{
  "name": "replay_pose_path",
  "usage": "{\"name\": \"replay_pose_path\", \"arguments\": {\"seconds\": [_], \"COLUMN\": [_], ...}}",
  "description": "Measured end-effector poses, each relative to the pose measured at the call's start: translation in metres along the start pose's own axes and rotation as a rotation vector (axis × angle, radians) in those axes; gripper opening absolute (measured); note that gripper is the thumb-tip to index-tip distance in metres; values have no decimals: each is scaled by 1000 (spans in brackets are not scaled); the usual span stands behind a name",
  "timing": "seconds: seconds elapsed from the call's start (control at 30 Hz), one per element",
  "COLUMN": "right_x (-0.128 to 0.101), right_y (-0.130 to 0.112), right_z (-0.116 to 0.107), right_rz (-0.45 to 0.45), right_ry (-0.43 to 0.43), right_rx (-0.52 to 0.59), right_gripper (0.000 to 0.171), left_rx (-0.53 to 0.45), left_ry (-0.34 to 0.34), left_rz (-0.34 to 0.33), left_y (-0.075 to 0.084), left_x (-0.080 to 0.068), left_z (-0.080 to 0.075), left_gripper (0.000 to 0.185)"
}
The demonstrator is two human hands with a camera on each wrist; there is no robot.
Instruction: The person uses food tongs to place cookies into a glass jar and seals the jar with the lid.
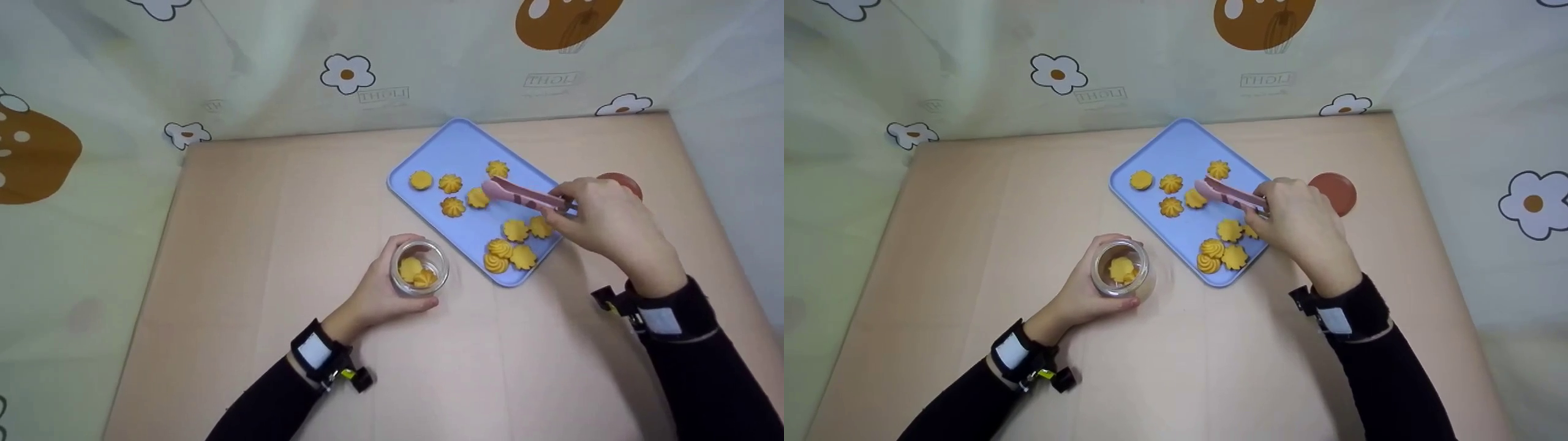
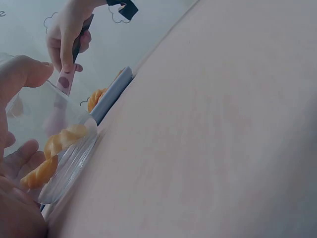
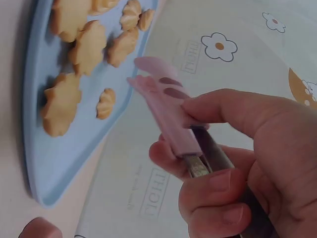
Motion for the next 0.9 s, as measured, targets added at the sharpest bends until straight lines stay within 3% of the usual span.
{"name": "replay_pose_path", "arguments": {"seconds": [0.37,0.6,0.9], "right_x": [4,10,3], "right_y": [-3,-5,-12], "right_z": [19,32,32], "right_rz": [40,26,-30], "right_ry": [-75,-134,-73], "right_rx": [-13,26,46], "right_gripper": [48,44,36], "left_rx": [11,16,33], "left_ry": [-1,-2,-1], "left_rz": [14,15,5], "left_y": [-2,-1,-2], "left_x": [0,0,-1], "left_z": [0,1,0], "left_gripper": [95,98,97]}}
Point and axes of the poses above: each hand's wrist, its own x-axis towards the middle knuckle, its own z-axis out of the palm, y = z × x, the point moved 7 cm from there along x, towards the middle knuckle, and after that the axes turned 4 degrees about y, right-handed, at the moved point
